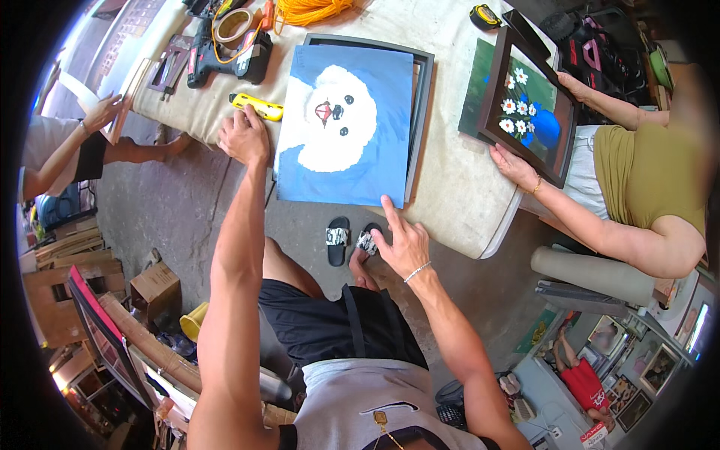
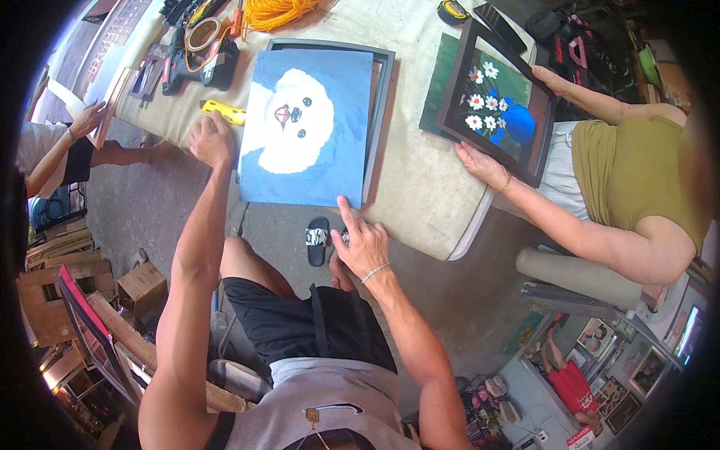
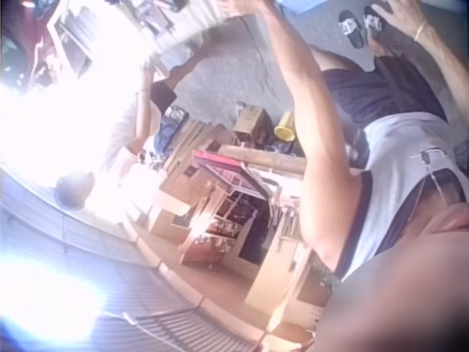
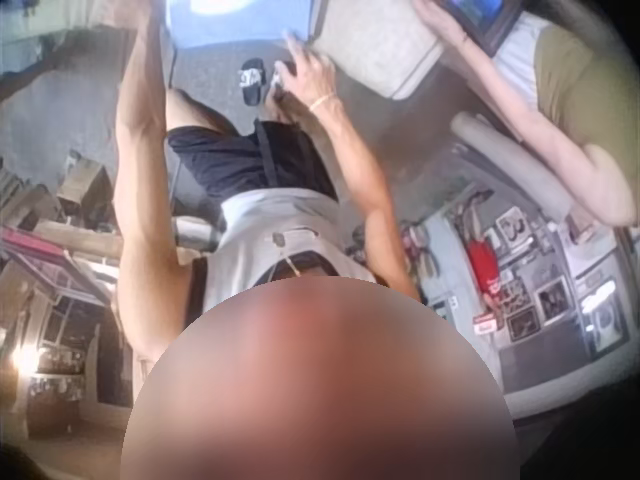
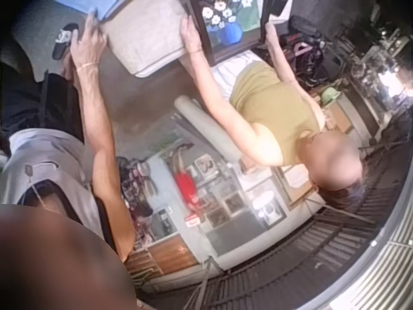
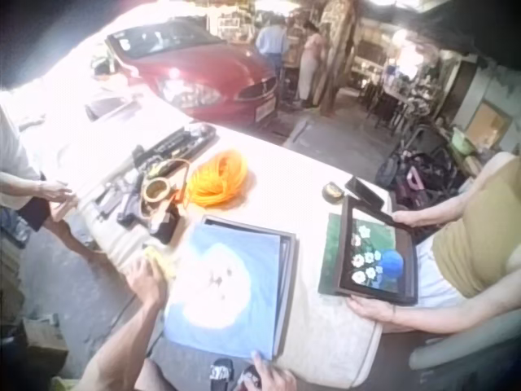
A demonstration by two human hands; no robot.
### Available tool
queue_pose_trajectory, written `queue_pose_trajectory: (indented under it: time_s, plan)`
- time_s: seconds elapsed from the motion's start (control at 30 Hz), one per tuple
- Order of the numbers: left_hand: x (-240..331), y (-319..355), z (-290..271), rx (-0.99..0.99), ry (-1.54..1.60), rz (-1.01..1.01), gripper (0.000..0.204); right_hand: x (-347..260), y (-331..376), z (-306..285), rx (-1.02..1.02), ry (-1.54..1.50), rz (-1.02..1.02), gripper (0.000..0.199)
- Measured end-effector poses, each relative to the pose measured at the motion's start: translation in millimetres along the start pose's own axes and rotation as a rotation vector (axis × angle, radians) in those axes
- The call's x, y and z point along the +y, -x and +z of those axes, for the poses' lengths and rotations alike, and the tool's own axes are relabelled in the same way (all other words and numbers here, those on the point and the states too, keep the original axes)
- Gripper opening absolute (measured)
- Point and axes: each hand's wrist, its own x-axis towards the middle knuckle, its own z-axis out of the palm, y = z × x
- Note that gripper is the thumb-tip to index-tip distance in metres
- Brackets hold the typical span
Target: The person uses a utility knife to trim a frame backing, then places a printed image of a dog into a frame. They handle multiple frames and a large glass pane, aligning and positioning them on a workbench while another person assists nearby.
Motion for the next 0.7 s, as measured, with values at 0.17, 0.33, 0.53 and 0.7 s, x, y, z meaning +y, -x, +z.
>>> queue_pose_trajectory:
  time_s: [0.17, 0.33, 0.53, 0.7]
  plan:
    - [1, 2, 0, 0.015, -0.002, 0.002, 0.031, 3, 4, -3, -0.034, 0.029, 0.008, 0.068]
    - [1, 0, -1, 0.003, -0.03, 0.007, 0.031, 31, 12, -24, 0.229, 0.002, 0.027, 0.055]
    - [1, 0, -2, 0.007, -0.007, 0.008, 0.032, 121, 22, -72, 0.349, 0.429, 0.232, 0.049]
    - [4, -2, -7, -0.024, -0.044, 0.0, 0.031, 135, 32, -72, 0.362, 0.452, 0.228, 0.047]
